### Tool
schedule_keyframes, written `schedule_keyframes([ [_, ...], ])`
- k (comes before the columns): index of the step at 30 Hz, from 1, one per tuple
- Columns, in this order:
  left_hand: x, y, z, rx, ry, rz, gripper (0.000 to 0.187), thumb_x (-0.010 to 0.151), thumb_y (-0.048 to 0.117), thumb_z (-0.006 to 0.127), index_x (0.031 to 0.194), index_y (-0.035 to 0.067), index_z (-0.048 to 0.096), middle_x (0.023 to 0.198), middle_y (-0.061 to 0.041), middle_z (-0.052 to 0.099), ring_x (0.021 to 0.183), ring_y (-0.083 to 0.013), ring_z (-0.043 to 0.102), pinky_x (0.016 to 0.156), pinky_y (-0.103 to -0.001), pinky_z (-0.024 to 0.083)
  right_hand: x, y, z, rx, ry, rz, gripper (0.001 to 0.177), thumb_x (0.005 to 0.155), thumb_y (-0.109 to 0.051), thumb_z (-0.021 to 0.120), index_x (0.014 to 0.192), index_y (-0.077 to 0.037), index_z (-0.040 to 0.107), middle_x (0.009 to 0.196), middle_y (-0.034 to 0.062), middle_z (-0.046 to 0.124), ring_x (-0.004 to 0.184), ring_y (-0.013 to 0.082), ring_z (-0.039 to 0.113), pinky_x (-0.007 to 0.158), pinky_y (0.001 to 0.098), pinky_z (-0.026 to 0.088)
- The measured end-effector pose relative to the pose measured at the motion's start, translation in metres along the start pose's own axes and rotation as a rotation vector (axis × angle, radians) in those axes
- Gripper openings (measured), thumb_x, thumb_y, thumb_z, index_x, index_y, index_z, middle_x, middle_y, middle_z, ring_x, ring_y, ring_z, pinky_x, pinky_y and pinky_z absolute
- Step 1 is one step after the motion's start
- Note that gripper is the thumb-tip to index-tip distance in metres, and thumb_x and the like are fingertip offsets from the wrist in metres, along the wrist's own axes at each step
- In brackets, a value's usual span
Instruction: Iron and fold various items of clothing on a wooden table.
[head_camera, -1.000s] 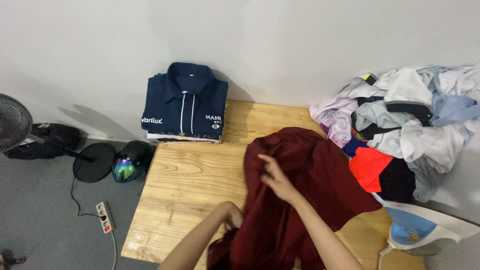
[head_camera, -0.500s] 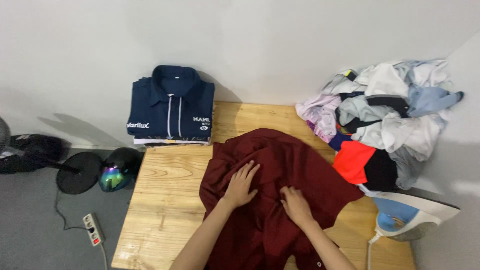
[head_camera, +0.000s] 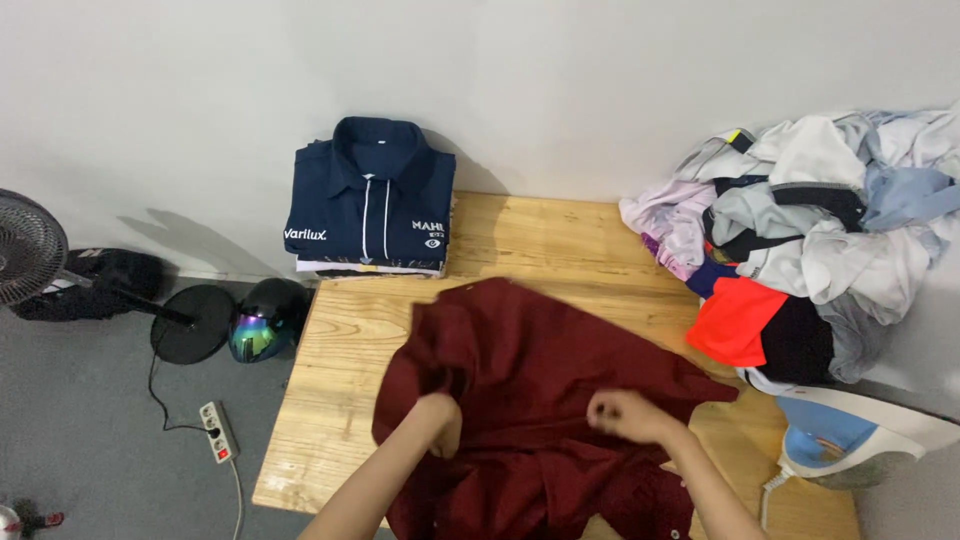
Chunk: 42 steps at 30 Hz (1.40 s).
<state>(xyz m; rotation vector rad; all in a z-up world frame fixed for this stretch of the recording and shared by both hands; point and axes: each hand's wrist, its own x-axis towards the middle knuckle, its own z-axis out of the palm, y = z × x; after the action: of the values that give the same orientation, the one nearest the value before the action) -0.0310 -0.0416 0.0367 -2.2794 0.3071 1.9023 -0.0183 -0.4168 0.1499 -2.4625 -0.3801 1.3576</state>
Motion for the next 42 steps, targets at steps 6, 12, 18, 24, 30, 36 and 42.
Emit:
schedule_keyframes([
  [6, -0.173, 0.016, -0.063, -0.195, 0.531, -0.021, 0.066, 0.097, 0.060, 0.058, 0.143, 0.012, 0.058, 0.147, -0.012, 0.063, 0.136, -0.0280, 0.058, 0.113, -0.041, 0.047, 0.006, 0.047, -0.016, 0.087, 1.204, -0.020, 0.026, 0.091, -0.007, 0.063, 0.117, -0.010, 0.070, 0.116, 0.0118, 0.069, 0.115, 0.0294, 0.064, 0.104, 0.0405, 0.047],
  [12, -0.057, -0.059, -0.079, -0.389, 1.274, -0.248, 0.076, 0.090, 0.011, 0.060, 0.159, 0.017, 0.030, 0.163, -0.005, 0.035, 0.141, -0.0291, 0.043, 0.112, -0.054, 0.040, 0.048, 0.140, 0.004, 0.099, 1.172, 0.065, 0.096, 0.063, -0.015, 0.089, 0.146, 0.001, 0.044, 0.145, 0.0360, 0.047, 0.129, 0.0528, 0.047, 0.099, 0.0554, 0.042],
  [18, -0.038, -0.101, -0.073, -0.541, 1.218, -0.150, 0.103, 0.080, -0.001, 0.061, 0.164, 0.019, 0.005, 0.165, -0.009, 0.025, 0.128, -0.0406, 0.052, 0.099, -0.046, 0.051, 0.018, 0.126, -0.020, 0.190, 0.655, 0.259, 0.052, 0.079, -0.026, 0.082, 0.129, -0.016, 0.074, 0.126, 0.0127, 0.074, 0.119, 0.0291, 0.070, 0.104, 0.0402, 0.053],
  [24, -0.052, -0.120, -0.064, -0.584, 1.347, -0.065, 0.039, 0.089, 0.012, 0.067, 0.128, 0.012, 0.064, 0.122, -0.020, 0.064, 0.108, -0.0409, 0.067, 0.093, -0.049, 0.056, -0.009, 0.148, -0.068, 0.267, 0.684, 0.073, 0.056, 0.075, -0.033, 0.086, 0.123, -0.008, 0.069, 0.105, 0.0158, 0.079, 0.097, 0.0299, 0.077, 0.089, 0.0401, 0.058],
  [30, -0.129, -0.092, -0.075, -0.932, 1.693, 0.025, 0.024, 0.087, 0.003, 0.065, 0.111, 0.006, 0.066, 0.113, -0.021, 0.065, 0.108, -0.0372, 0.067, 0.096, -0.044, 0.056, -0.046, 0.051, -0.103, 0.016, 1.475, 0.331, 0.042, 0.081, -0.020, 0.082, 0.117, -0.005, 0.065, 0.122, 0.0157, 0.062, 0.118, 0.0389, 0.055, 0.092, 0.0584, 0.043],
  [36, -0.120, -0.013, -0.047, -0.484, 1.756, 0.399, 0.053, 0.068, -0.006, 0.062, 0.119, 0.005, 0.054, 0.124, -0.023, 0.055, 0.125, -0.0436, 0.049, 0.110, -0.053, 0.043, -0.004, 0.011, -0.046, -0.292, 1.540, 0.124, 0.039, 0.085, -0.018, 0.072, 0.121, -0.009, 0.060, 0.125, 0.0184, 0.056, 0.118, 0.0401, 0.051, 0.091, 0.0571, 0.042],
  [42, -0.117, 0.002, -0.019, -0.485, 1.146, 0.225, 0.053, 0.075, 0.007, 0.064, 0.127, 0.009, 0.051, 0.127, -0.014, 0.055, 0.124, -0.0338, 0.051, 0.105, -0.045, 0.046, 0.045, 0.020, 0.022, -0.183, 0.980, 0.067, 0.049, 0.093, -0.039, 0.065, 0.137, -0.022, 0.052, 0.140, 0.0164, 0.046, 0.133, 0.0430, 0.042, 0.103, 0.0687, 0.039],
])
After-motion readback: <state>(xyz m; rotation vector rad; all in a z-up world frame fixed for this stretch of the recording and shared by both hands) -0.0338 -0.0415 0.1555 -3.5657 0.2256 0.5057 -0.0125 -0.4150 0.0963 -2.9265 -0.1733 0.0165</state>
